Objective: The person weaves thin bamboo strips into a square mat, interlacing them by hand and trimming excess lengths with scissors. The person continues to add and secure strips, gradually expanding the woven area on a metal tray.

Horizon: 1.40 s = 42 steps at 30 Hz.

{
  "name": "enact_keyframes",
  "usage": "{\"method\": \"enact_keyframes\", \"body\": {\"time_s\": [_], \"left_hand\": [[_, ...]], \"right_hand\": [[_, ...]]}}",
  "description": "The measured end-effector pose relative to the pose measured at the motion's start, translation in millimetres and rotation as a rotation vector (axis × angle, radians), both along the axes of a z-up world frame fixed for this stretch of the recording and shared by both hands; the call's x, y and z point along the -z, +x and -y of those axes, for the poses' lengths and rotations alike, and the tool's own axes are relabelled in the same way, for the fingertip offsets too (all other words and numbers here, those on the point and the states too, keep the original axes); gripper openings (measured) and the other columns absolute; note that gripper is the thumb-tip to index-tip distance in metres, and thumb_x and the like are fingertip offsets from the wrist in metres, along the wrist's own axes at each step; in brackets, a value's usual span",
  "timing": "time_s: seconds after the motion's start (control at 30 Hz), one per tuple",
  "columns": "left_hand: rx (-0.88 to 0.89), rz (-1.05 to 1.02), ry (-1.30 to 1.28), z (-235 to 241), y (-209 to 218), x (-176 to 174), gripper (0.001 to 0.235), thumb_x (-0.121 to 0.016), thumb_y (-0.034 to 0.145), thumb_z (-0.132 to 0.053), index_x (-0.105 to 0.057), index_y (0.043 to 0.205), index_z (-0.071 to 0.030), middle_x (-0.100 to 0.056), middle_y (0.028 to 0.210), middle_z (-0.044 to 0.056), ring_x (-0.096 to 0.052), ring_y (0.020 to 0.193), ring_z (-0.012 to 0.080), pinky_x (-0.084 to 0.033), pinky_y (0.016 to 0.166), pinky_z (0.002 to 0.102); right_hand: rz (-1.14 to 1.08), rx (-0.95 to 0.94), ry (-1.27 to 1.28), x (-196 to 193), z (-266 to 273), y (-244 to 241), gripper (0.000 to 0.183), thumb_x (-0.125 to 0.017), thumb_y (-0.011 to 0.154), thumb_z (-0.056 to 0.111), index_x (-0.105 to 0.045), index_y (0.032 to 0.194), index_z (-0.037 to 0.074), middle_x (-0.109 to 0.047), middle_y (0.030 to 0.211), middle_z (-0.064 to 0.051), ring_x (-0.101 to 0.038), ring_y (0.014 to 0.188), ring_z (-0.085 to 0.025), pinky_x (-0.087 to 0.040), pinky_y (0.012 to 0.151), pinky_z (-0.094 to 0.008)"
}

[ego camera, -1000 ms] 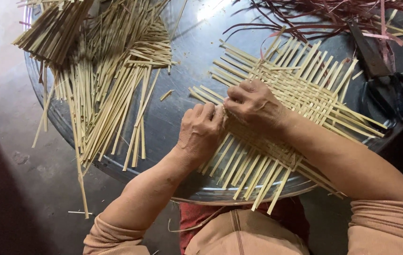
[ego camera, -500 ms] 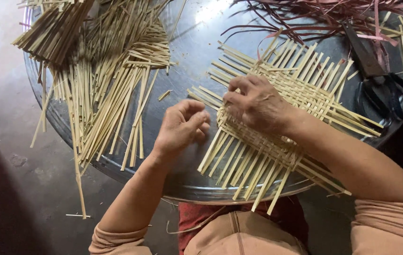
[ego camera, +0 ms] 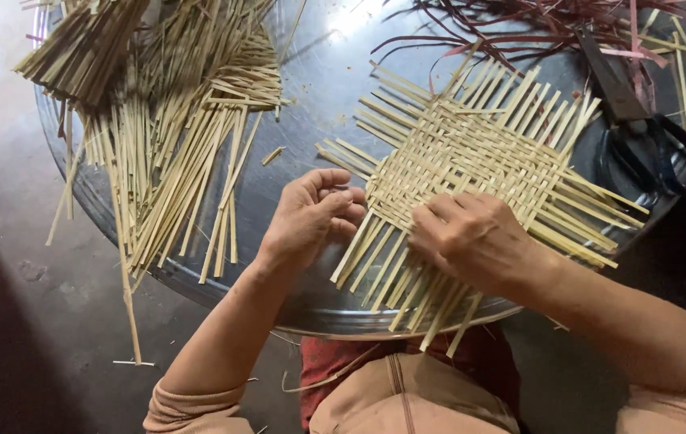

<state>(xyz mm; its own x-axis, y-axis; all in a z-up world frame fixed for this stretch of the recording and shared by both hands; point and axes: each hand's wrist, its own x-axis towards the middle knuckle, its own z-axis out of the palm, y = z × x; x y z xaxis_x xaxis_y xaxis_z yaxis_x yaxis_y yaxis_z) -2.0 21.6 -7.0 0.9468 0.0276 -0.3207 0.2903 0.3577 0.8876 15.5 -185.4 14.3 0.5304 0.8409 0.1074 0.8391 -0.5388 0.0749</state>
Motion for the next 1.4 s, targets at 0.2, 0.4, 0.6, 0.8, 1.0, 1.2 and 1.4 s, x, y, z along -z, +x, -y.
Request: {"method": "enact_keyframes", "body": {"time_s": [0.2, 0.4, 0.6, 0.8, 1.0, 1.2, 1.4], "left_hand": [[0.019, -0.028, 0.053, 1, -5, -12, 0.033, -0.052, 0.076, -0.001, -0.041, 0.106, 0.009, -0.059, 0.087, 0.027, -0.064, 0.07, 0.0268, -0.055, 0.05, 0.027], [-0.031, -0.074, 0.032, 7, -13, -21, 0.036, -0.05, 0.076, 0.001, -0.04, 0.109, 0.01, -0.058, 0.09, 0.026, -0.064, 0.074, 0.0279, -0.056, 0.058, 0.032], [-0.049, -0.038, -0.037, 6, 2, -21, 0.04, -0.047, 0.077, 0.0, -0.033, 0.112, 0.014, -0.052, 0.097, 0.032, -0.06, 0.085, 0.0376, -0.053, 0.068, 0.043], [-0.124, -0.154, -0.087, 12, 20, -33, 0.057, -0.054, 0.072, -0.004, -0.029, 0.121, 0.01, -0.054, 0.099, 0.024, -0.06, 0.068, 0.0203, -0.052, 0.051, 0.022], [-0.103, -0.147, -0.066, 4, 26, -33, 0.044, -0.055, 0.071, 0.001, -0.039, 0.11, 0.011, -0.055, 0.093, 0.028, -0.057, 0.06, 0.0189, -0.049, 0.048, 0.019], [0.131, -0.106, 0.478, -21, 34, -50, 0.025, -0.049, 0.074, 0.004, -0.055, 0.098, 0.007, -0.046, 0.051, 0.006, -0.04, 0.041, 0.0114, -0.034, 0.037, 0.023], [0.011, -0.194, 0.286, 0, 37, -53, 0.041, -0.051, 0.072, 0.002, -0.039, 0.111, 0.009, -0.046, 0.088, 0.015, -0.045, 0.046, 0.0084, -0.033, 0.034, 0.019]], "right_hand": [[-0.061, 0.042, 0.037, 1, 11, -17, 0.01, -0.049, 0.079, 0.021, -0.051, 0.077, 0.011, -0.048, 0.056, -0.003, -0.056, 0.045, -0.016, -0.046, 0.04, -0.025], [0.105, 0.005, 0.037, 1, 9, -17, 0.005, -0.046, 0.079, 0.017, -0.047, 0.078, 0.012, -0.046, 0.056, -0.002, -0.055, 0.044, -0.015, -0.046, 0.043, -0.026], [-0.055, 0.227, 0.045, -14, 31, -3, 0.026, -0.045, 0.083, 0.035, -0.055, 0.098, 0.017, -0.057, 0.087, -0.009, -0.059, 0.077, -0.023, -0.047, 0.07, -0.035], [0.047, 0.339, 0.156, 12, 60, 0, 0.042, -0.04, 0.076, 0.047, -0.048, 0.111, 0.026, -0.041, 0.125, -0.008, -0.037, 0.106, -0.028, -0.026, 0.08, -0.04], [0.209, 0.336, 0.226, 6, 22, -23, 0.043, -0.034, 0.079, 0.051, -0.052, 0.106, 0.022, -0.046, 0.117, -0.005, -0.04, 0.093, -0.026, -0.026, 0.066, -0.038], [-0.09, 0.3, 0.098, 11, 31, -17, 0.047, -0.033, 0.08, 0.05, -0.043, 0.12, 0.028, -0.034, 0.129, -0.007, -0.039, 0.097, -0.03, -0.033, 0.069, -0.04], [-0.135, 0.442, -0.005, 1, 40, -14, 0.06, -0.042, 0.065, 0.067, -0.04, 0.117, 0.037, -0.029, 0.132, -0.002, -0.031, 0.108, -0.032, -0.034, 0.074, -0.05]]}}
